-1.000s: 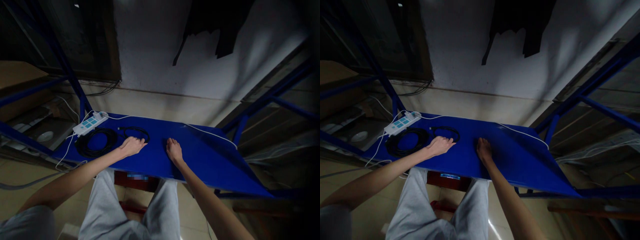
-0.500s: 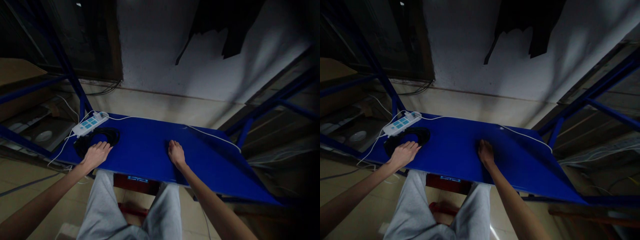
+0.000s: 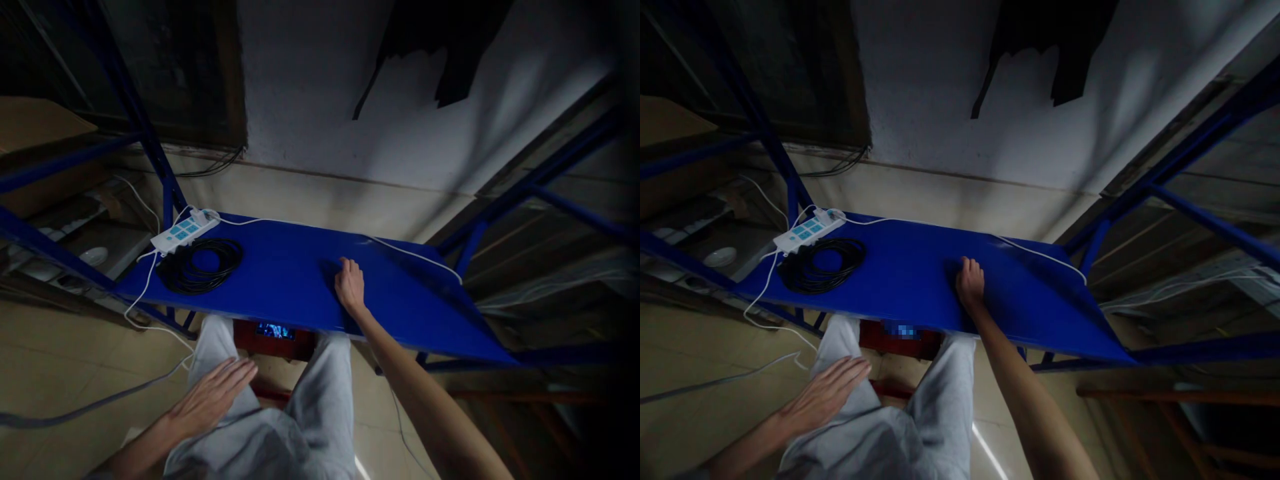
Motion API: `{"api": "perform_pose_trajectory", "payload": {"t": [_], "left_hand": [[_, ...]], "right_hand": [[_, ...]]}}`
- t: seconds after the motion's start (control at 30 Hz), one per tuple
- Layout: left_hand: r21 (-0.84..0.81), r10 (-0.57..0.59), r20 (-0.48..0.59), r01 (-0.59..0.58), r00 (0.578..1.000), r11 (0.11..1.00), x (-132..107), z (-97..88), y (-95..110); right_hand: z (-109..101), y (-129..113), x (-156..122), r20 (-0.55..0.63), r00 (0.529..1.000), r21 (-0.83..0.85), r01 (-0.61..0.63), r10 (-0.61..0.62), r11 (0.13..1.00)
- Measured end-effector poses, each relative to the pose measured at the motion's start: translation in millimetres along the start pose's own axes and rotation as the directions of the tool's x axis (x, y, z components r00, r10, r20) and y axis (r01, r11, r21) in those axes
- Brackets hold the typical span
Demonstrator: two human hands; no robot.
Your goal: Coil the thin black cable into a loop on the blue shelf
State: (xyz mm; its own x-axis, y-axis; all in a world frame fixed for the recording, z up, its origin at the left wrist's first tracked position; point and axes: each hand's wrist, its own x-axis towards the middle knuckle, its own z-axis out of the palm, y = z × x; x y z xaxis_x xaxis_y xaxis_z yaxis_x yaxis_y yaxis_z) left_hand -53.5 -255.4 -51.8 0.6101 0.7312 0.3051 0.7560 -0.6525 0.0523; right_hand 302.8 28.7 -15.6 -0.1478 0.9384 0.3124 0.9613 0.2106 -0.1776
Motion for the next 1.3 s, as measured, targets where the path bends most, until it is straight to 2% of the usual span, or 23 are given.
{"api": "perform_pose_trajectory", "payload": {"t": [0.07,0.13,0.23,0.3,0.37,0.43,0.5,0.6,0.7,0.83,1.0,1.13,1.3], "left_hand": [[0.002,-0.029,-0.041,0.029,0.999,1.000,-11.3,4.8,9.6],[0.000,-0.128,-0.157,0.129,0.979,0.992,-4.5,0.5,2.8],[-0.061,-0.263,-0.367,0.259,0.892,0.964,38.2,-17.9,-24.4],[-0.116,-0.326,-0.418,0.306,0.848,0.945,78.1,-31.7,-46.6],[-0.149,-0.379,-0.396,0.349,0.836,0.925,115.5,-40.1,-70.4],[-0.150,-0.420,-0.372,0.393,0.828,0.907,142.5,-39.4,-94.2],[-0.127,-0.416,-0.285,0.396,0.863,0.909,156.4,-30.0,-115.1],[-0.099,-0.334,-0.152,0.322,0.930,0.941,158.9,-10.4,-133.8],[-0.082,-0.285,-0.127,0.276,0.950,0.958,154.5,1.9,-137.1],[-0.090,-0.247,-0.141,0.236,0.959,0.968,156.0,5.6,-133.0],[-0.173,-0.137,-0.022,0.131,0.990,0.976,169.0,16.0,-135.0],[-0.148,-0.120,0.047,0.126,0.992,0.981,177.1,26.8,-139.5],[-0.043,-0.153,0.113,0.159,0.982,0.986,180.2,30.5,-139.7]], "right_hand": [[-3.8,-3.9,-2.6,-0.010,0.999,-0.020,0.034,-0.034,0.999],[-7.6,-7.8,-3.8,-0.013,0.998,-0.032,0.067,-0.067,0.997],[-13.4,-12.4,-5.5,0.009,0.998,-0.039,0.067,-0.067,0.997],[-15.9,-14.0,-9.4,0.021,0.998,-0.040,0.051,-0.051,0.998],[-15.9,-13.4,-16.7,0.018,1.000,-0.044,0.024,-0.023,0.999],[-12.9,-10.6,-25.9,0.005,0.999,-0.052,-0.053,0.053,0.997],[-7.5,-6.4,-34.3,-0.004,0.982,-0.055,-0.188,0.188,0.981],[1.4,-1.1,-40.4,0.004,0.947,-0.043,-0.320,0.320,0.947],[6.5,0.1,-38.8,0.029,0.947,-0.027,-0.320,0.321,0.947],[7.4,-0.6,-34.9,0.074,0.945,-0.019,-0.319,0.320,0.947],[7.7,0.4,-33.8,0.102,0.942,-0.032,-0.318,0.320,0.948],[7.2,1.3,-32.5,0.137,0.940,-0.053,-0.308,0.312,0.950],[5.3,2.5,-30.5,0.189,0.933,-0.083,-0.296,0.306,0.952]]}}
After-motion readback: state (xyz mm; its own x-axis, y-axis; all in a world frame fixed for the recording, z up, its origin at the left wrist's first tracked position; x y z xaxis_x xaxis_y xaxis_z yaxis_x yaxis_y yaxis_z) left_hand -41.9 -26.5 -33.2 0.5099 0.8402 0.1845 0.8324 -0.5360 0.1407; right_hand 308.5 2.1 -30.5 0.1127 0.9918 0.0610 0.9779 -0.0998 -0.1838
